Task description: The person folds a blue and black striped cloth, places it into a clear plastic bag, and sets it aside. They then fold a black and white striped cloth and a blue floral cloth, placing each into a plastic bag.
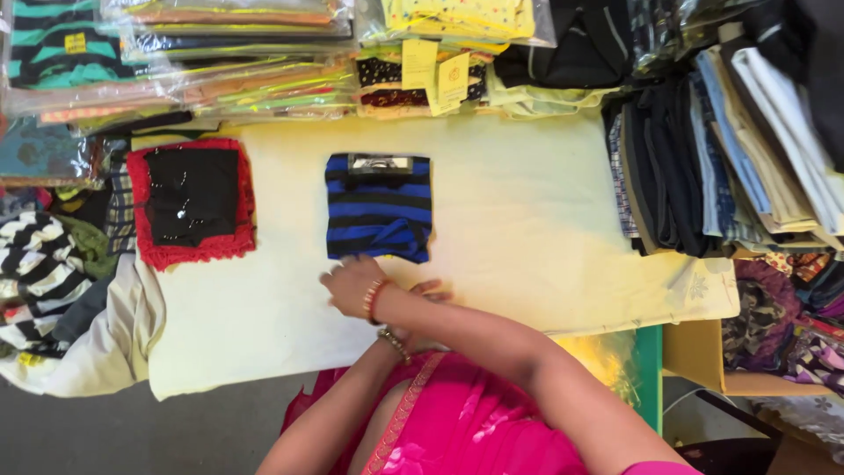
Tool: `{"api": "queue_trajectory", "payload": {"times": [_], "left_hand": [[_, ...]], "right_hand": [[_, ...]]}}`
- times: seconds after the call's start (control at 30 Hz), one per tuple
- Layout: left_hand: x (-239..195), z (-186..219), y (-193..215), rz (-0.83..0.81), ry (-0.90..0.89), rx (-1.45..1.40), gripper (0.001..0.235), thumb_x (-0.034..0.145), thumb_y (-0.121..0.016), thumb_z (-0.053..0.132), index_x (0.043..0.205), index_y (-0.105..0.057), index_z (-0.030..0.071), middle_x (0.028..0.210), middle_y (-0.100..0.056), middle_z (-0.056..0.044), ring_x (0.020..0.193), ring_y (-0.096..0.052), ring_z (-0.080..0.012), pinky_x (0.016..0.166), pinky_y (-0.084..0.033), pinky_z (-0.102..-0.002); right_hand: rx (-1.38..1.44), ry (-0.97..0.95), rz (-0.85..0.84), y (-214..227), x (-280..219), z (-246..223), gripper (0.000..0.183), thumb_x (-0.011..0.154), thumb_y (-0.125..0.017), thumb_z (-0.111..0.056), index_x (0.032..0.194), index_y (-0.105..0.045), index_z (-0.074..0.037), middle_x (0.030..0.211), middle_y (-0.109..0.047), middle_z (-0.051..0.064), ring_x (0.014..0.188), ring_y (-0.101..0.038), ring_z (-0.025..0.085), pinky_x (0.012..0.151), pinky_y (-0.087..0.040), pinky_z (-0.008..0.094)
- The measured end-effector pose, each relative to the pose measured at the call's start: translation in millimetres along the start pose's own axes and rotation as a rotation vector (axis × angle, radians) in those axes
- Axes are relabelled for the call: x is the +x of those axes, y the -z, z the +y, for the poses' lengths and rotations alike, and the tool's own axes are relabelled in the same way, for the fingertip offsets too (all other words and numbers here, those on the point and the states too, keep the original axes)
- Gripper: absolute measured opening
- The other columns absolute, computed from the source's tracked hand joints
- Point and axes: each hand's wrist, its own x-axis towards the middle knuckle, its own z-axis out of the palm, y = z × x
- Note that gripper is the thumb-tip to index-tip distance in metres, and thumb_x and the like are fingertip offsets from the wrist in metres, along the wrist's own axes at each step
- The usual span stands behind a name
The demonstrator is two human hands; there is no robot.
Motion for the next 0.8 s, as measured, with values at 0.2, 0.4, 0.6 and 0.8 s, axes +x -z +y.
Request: {"api": "queue_trajectory", "payload": {"times": [0.2,0.4,0.6,0.8], "left_hand": [[-20.2,35.3,87.0,0.316,-0.363,0.484,0.020,0.097,-0.063,0.015,0.112,-0.072,0.004,0.102,-0.073,-0.004,0.089,-0.068,-0.0121,0.080,-0.057,-0.030],[-1.6,148.3,65.4,0.869,-1.038,1.410,0.019,0.090,-0.074,0.009,0.109,-0.072,0.007,0.103,-0.072,-0.010,0.097,-0.065,-0.0292,0.088,-0.052,-0.044],[32.1,178.0,39.0,0.940,-0.723,1.362,0.071,0.074,-0.088,0.020,0.134,-0.052,0.010,0.108,-0.062,-0.017,0.090,-0.065,-0.0353,0.075,-0.054,-0.047],[27.6,181.4,55.8,0.827,-0.374,1.344,0.071,0.082,-0.084,0.020,0.143,-0.048,0.019,0.100,-0.072,-0.013,0.088,-0.071,-0.0314,0.076,-0.055,-0.043]], "right_hand": [[0.295,-0.333,0.252,-47.2,-67.4,122.5,0.023,0.090,-0.069,-0.031,0.106,-0.077,-0.018,0.099,-0.077,0.007,0.092,-0.072,0.027,0.080,-0.056,0.043],[0.659,-0.682,0.619,-68.0,-72.1,202.0,0.043,0.084,-0.078,-0.020,0.124,-0.064,-0.010,0.100,-0.074,0.011,0.082,-0.074,0.024,0.072,-0.059,0.036],[0.791,-0.828,0.753,-116.1,-42.2,177.8,0.059,0.076,-0.090,-0.022,0.126,-0.063,-0.006,0.089,-0.073,0.015,0.075,-0.071,0.020,0.068,-0.058,0.032],[1.310,-0.695,0.415,-140.4,-35.5,209.1,0.051,0.078,-0.086,-0.019,0.121,-0.070,0.002,0.091,-0.078,0.006,0.067,-0.072,0.012,0.059,-0.058,0.027]]}}
